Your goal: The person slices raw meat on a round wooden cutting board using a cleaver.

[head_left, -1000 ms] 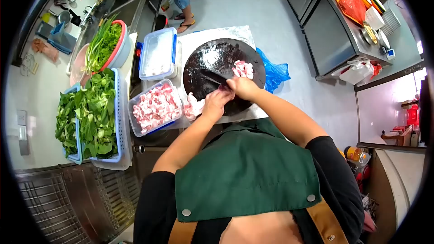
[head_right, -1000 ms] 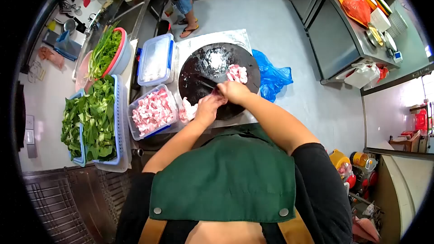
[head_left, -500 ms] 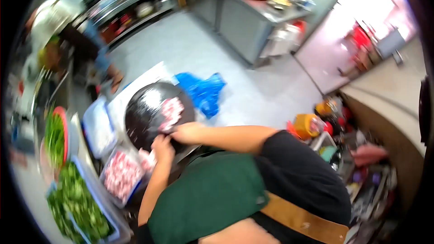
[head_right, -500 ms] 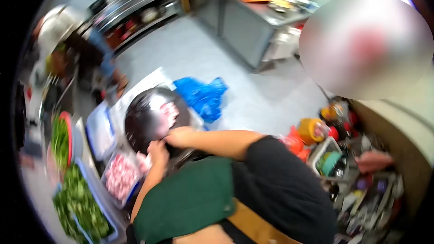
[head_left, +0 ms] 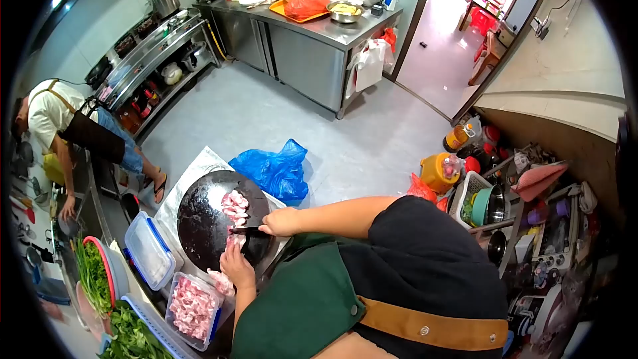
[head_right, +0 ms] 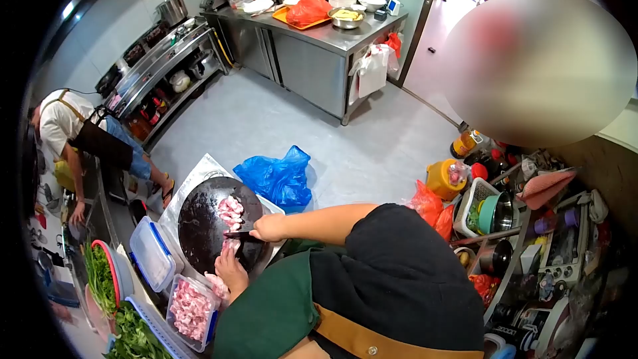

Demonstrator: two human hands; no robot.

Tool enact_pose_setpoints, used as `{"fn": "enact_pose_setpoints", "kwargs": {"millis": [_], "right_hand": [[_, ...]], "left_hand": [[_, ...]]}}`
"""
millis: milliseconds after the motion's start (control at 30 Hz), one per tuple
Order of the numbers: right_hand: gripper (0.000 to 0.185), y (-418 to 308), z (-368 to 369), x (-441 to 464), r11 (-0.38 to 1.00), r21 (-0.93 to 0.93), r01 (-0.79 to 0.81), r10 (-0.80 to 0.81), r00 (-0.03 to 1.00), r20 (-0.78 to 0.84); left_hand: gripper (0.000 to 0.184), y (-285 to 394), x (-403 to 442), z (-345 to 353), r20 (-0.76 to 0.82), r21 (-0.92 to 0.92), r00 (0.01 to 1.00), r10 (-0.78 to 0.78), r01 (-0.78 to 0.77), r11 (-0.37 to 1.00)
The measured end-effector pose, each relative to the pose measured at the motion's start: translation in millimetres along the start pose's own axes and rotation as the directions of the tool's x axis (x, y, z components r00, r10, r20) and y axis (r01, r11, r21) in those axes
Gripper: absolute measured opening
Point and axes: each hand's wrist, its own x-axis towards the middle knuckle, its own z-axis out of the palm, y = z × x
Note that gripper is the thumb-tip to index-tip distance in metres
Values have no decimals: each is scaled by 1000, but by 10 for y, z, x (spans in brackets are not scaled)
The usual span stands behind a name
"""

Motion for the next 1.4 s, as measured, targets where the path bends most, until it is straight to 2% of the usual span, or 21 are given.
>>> {"fn": "enact_pose_setpoints", "kwargs": {"millis": [133, 167, 267, 300, 333, 367, 400, 433, 500, 567, 667, 767, 833, 933, 1100, 1233, 1333, 1367, 1400], "right_hand": [[48, -45, -49, 195, 998, 63, -27, 31, 997, -66], [49, -55, -44, 238, 996, 83, 11, -3, 995, -96], [53, -208, -120, 196, 990, 142, 3, 5, 999, -50], [51, -287, -188, 80, 994, 63, 93, -91, 996, -20], [46, -183, 13, 145, 952, -110, 286, -288, 958, -8], [40, -258, 35, 62, 958, -127, 256, -254, 967, 31], [38, -309, 116, 14, 996, -60, 71, -69, 997, 37], [41, -351, 96, -81, 990, -61, 129, -126, 991, 40], [41, -362, 119, -175, 989, -83, 126, -122, 991, 53], [40, -314, 178, -164, 992, -98, 81, -73, 994, 83], [41, -321, 179, -149, 989, -104, 103, -95, 992, 83], [43, -329, 198, -117, 971, -205, 125, -115, 992, 61], [44, -340, 230, -95, 941, -307, 145, -159, 987, -21], [45, -387, 157, -85, 929, -340, 145, -161, 987, -19], [46, -358, 119, -62, 945, -305, 119, -112, 993, 38], [42, -394, 260, 263, 956, -224, 189, -200, 979, -25], [44, -627, 378, 762, 961, -195, 197, -191, 980, 49], [40, -654, 386, 872, 955, -163, 249, -254, 967, -12], [37, -584, 335, 1056, 912, -172, 374, -366, 928, 75]], "left_hand": [[39, 5, 10, 16, 34, 24, 999, -8, 7, 1000], [39, -7, 6, 21, 30, 33, 999, -15, 14, 999], [36, 11, 26, -4, -72, -24, 996, 51, -53, 998], [33, 26, 44, 4, -97, -61, 995, 37, -43, 997], [33, -12, 58, 31, -118, -154, 992, 37, -55, 986], [33, -48, 50, 39, -99, -173, 995, 20, -36, 984], [32, -8, 35, -26, -96, -93, 995, -4, -5, 996], [28, -24, -31, 24, -73, -52, 996, -56, 52, 997], [21, 13, -20, 45, -22, 12, 993, -119, 119, 993], [19, 14, 19, 82, -38, -14, 989, -145, 145, 989], [21, 41, 47, 44, -36, -8, 987, -156, 156, 988], [22, 37, 44, 45, 6, -4, 982, -189, 189, 982], [24, 49, 59, 48, 11, -17, 978, -209, 209, 978], [26, 61, 80, 33, 17, -44, 976, -218, 219, 975], [27, 69, 92, 28, 26, -62, 975, -222, 223, 973], [28, 48, 73, 30, 101, -68, 971, -215, 222, 973], [30, 18, 76, 42, 270, 3, 929, -252, 261, 965], [30, 25, 94, 18, 267, 11, 932, -245, 252, 968], [31, 31, 119, -4, 176, -65, 962, -207, 221, 973]]}}
